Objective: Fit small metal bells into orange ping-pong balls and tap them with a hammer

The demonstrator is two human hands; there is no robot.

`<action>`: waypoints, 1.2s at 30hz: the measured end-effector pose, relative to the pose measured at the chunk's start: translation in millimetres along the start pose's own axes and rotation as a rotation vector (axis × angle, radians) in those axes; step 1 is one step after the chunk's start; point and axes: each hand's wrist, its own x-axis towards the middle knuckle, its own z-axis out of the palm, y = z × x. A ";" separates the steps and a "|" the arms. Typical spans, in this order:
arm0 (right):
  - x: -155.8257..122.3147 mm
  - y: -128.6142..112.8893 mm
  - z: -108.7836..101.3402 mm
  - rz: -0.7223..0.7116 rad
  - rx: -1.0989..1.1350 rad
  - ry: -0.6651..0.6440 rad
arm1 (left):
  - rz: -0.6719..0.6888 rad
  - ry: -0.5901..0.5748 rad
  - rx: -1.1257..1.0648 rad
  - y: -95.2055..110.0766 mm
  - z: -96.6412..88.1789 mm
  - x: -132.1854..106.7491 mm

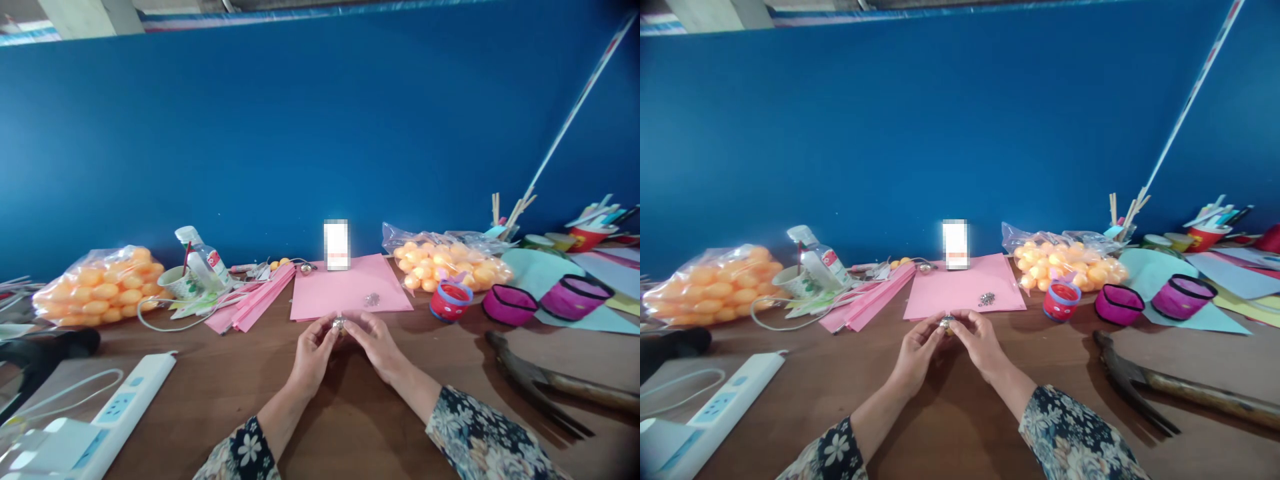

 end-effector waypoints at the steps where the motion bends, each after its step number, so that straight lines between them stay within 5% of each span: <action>1: 0.4 0.9 -0.3 0.003 0.004 -0.001 | -0.003 0.000 -0.001 0.2 0.1 0.0; 14: -0.7 0.7 0.0 -0.003 -0.004 -0.001 | -0.023 -0.010 -0.047 0.2 3.0 -1.1; 20: -3.0 -9.2 -3.6 -0.214 -0.333 0.129 | -0.131 0.017 -0.242 3.0 -0.4 2.5; 25: -44.2 -31.8 -17.2 -0.338 -0.553 0.140 | -0.157 0.020 -0.258 2.7 -3.5 4.4; 28: -78.0 -45.8 -44.5 -0.475 -0.803 0.165 | -0.151 0.035 -0.286 0.8 -3.2 5.1; 32: -108.4 -67.3 -117.2 -0.540 -1.223 0.296 | -0.154 -0.007 -0.325 1.9 -0.1 2.3; 36: -129.3 -80.7 -212.4 -0.313 -1.632 0.356 | -0.187 -0.050 -0.373 4.3 1.7 -0.9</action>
